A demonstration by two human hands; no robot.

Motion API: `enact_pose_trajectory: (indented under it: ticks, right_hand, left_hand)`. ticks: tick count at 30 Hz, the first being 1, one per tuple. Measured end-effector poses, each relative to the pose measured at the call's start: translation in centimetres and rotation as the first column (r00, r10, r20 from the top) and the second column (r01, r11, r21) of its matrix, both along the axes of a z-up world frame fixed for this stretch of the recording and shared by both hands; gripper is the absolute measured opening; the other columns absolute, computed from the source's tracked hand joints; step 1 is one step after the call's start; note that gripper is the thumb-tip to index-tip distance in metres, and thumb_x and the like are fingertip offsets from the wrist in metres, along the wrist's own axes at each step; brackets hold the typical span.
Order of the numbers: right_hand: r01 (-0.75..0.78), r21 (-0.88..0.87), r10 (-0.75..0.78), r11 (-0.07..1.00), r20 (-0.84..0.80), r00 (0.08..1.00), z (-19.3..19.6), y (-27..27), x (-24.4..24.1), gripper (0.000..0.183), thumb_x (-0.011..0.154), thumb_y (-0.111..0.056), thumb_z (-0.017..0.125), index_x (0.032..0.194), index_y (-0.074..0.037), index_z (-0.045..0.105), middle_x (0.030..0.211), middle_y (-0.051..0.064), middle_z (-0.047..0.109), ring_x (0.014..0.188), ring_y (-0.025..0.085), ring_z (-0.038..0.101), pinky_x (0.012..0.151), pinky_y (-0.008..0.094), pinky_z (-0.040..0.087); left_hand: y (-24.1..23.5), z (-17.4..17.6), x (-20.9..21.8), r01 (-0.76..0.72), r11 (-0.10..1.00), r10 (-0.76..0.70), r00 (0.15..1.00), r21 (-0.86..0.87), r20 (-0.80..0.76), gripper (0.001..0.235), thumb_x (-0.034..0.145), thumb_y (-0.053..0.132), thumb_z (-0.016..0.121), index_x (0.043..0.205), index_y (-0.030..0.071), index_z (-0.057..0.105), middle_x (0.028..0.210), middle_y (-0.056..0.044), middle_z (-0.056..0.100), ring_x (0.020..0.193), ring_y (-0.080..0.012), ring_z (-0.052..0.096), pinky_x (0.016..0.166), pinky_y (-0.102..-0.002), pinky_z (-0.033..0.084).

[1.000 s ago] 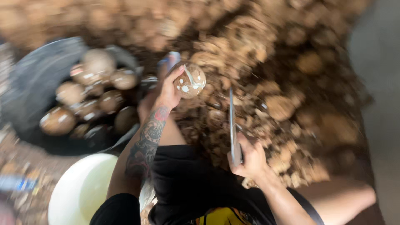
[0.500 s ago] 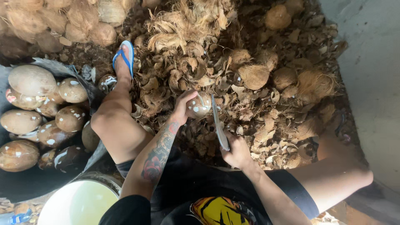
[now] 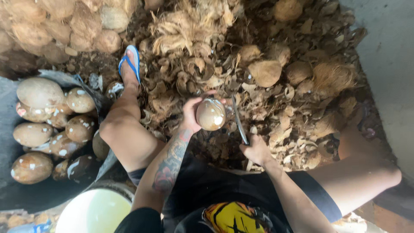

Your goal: The person sits on the ground and uses a large knife to peel the husk off coconuts. They hold the coconut in one hand and strike it with the knife to remove the fibrous outer layer, occasionally placing the peeled coconut into a nearby container.

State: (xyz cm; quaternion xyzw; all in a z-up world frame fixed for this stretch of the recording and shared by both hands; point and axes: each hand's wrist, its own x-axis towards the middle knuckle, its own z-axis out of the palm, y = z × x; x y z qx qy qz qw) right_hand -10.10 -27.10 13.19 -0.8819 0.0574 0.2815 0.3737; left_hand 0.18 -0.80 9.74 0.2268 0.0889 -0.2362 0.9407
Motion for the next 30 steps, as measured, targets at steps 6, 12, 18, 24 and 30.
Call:
enact_pose_trajectory:
  ticks: [6, 12, 18, 24, 30]
  right_hand:
    - [0.026, 0.238, -0.110, 0.971, 0.347, 0.931, 2.5, 0.9, -1.4, 0.016, 0.071, -0.015, 0.067, 0.073, 0.000, 0.062, 0.057, 0.026, 0.061, 0.058, 0.045, 0.065, 0.059, 0.052, 0.048]
    - [-0.224, 0.173, 0.032, 0.959, 0.720, 0.693, -0.4, 1.1, -4.7, 0.030, 0.073, -0.034, 0.071, 0.088, -0.008, 0.067, 0.059, 0.017, 0.065, 0.052, 0.035, 0.069, 0.050, 0.043, 0.055]
    - [-0.276, -0.084, 0.287, 0.957, 0.367, 0.885, 0.2, 0.8, -4.3, 0.042, 0.071, -0.028, 0.066, 0.108, -0.008, 0.067, 0.082, 0.019, 0.075, 0.079, 0.045, 0.077, 0.071, 0.056, 0.060]
    - [-0.286, -0.050, 0.267, 0.957, 0.537, 0.800, -0.9, 0.8, -3.7, 0.049, 0.063, -0.032, 0.069, 0.108, -0.015, 0.066, 0.073, 0.019, 0.072, 0.071, 0.042, 0.077, 0.064, 0.054, 0.059]
    - [-0.065, -0.040, 0.062, 0.997, -0.075, 0.995, 0.6, 3.4, -2.4, 0.041, 0.079, -0.034, 0.062, 0.103, -0.004, 0.077, 0.092, 0.026, 0.079, 0.100, 0.045, 0.077, 0.090, 0.058, 0.059]
  left_hand:
    - [-1.4, 4.8, -2.1, -0.133, 0.991, 0.131, 0.896, 0.025, -0.425, 0.067, 0.082, 0.056, 0.078, 0.129, 0.008, 0.075, 0.134, -0.022, 0.072, 0.127, -0.0461, 0.066, 0.116, -0.064, 0.046]
    - [0.2, -1.1, -1.2, -0.171, 0.969, 0.240, 0.816, 0.178, -0.526, 0.050, 0.078, 0.046, 0.085, 0.111, 0.009, 0.079, 0.114, -0.022, 0.077, 0.107, -0.0445, 0.072, 0.104, -0.058, 0.055]
    - [0.8, -2.8, -0.9, -0.177, 0.954, 0.272, 0.845, 0.241, -0.459, 0.044, 0.078, 0.042, 0.085, 0.112, 0.015, 0.081, 0.119, -0.015, 0.079, 0.114, -0.0373, 0.072, 0.107, -0.055, 0.053]
    - [0.5, -0.5, -0.3, -0.128, 0.948, 0.270, 0.804, 0.291, -0.529, 0.050, 0.076, 0.052, 0.086, 0.114, 0.020, 0.079, 0.124, -0.013, 0.077, 0.122, -0.0382, 0.069, 0.112, -0.058, 0.050]
    - [1.1, -2.6, -0.8, -0.026, 0.931, 0.215, 0.845, 0.364, -0.489, 0.063, 0.076, 0.061, 0.083, 0.122, 0.019, 0.075, 0.131, -0.017, 0.074, 0.128, -0.0430, 0.066, 0.108, -0.069, 0.047]
